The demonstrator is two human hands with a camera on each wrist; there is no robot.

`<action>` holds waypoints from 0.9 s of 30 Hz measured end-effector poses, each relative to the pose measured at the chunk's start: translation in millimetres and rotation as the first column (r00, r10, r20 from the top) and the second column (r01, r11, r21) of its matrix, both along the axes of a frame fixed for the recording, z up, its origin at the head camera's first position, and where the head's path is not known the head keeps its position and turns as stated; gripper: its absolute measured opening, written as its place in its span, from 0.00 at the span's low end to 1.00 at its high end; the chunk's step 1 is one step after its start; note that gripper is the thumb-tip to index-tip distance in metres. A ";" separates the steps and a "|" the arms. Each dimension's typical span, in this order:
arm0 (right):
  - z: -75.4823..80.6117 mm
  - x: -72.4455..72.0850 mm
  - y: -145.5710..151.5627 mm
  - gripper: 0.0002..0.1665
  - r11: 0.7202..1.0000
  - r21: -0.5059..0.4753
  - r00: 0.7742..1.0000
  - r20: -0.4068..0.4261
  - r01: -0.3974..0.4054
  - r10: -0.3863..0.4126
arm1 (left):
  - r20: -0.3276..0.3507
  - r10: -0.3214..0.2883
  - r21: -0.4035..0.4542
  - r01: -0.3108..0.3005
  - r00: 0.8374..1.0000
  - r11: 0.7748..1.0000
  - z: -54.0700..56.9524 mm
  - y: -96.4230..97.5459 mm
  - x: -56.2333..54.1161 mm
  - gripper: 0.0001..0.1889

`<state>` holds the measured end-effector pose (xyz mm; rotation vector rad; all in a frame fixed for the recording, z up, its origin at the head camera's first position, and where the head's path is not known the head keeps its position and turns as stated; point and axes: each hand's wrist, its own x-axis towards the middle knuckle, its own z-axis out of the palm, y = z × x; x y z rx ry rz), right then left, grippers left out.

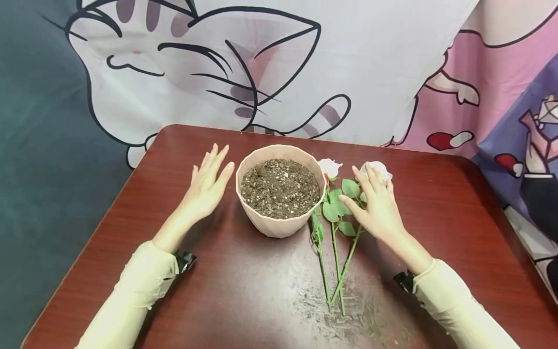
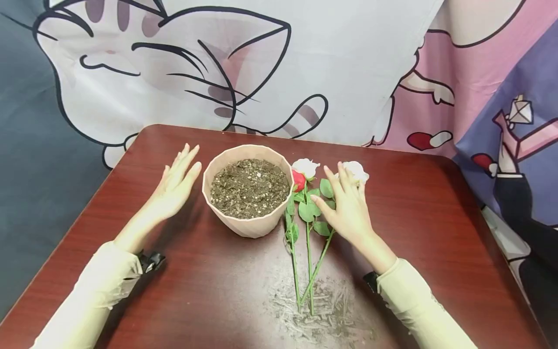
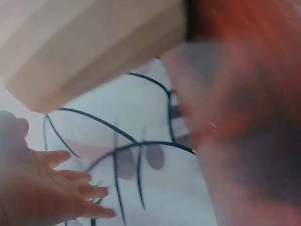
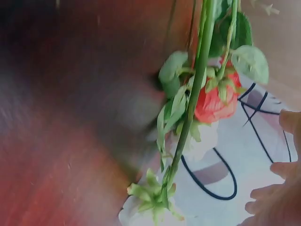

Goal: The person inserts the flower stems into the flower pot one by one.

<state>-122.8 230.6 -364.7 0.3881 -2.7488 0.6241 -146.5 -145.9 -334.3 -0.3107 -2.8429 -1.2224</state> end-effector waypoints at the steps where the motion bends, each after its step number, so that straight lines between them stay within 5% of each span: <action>1: 0.2 2.2 -2.2 0.43 1.000 -0.010 1.000 -0.008 -0.007 0.007 | 0.010 -0.008 0.021 0.008 1.000 1.000 3.4 1.5 0.6 0.32; 7: -2.5 23.6 -14.6 0.49 0.999 -0.055 1.000 0.001 -0.001 0.001 | 0.061 -0.051 0.163 0.041 0.997 0.986 19.7 11.3 2.5 0.27; 13: -8.5 48.7 -26.2 0.46 0.997 -0.066 0.991 0.124 -0.050 0.058 | 0.153 -0.110 0.339 0.052 0.982 0.939 23.4 16.2 -2.3 0.23; 21: -19.0 65.8 -41.7 0.29 0.981 -0.123 0.955 0.241 -0.148 0.174 | 0.280 -0.230 0.553 0.039 0.932 0.832 19.5 10.0 -4.1 0.25; 27: -19.6 64.5 -47.0 0.17 0.981 -0.105 0.930 0.315 -0.163 0.188 | 0.312 -0.260 0.656 -0.009 0.914 0.755 19.5 13.4 -7.5 0.25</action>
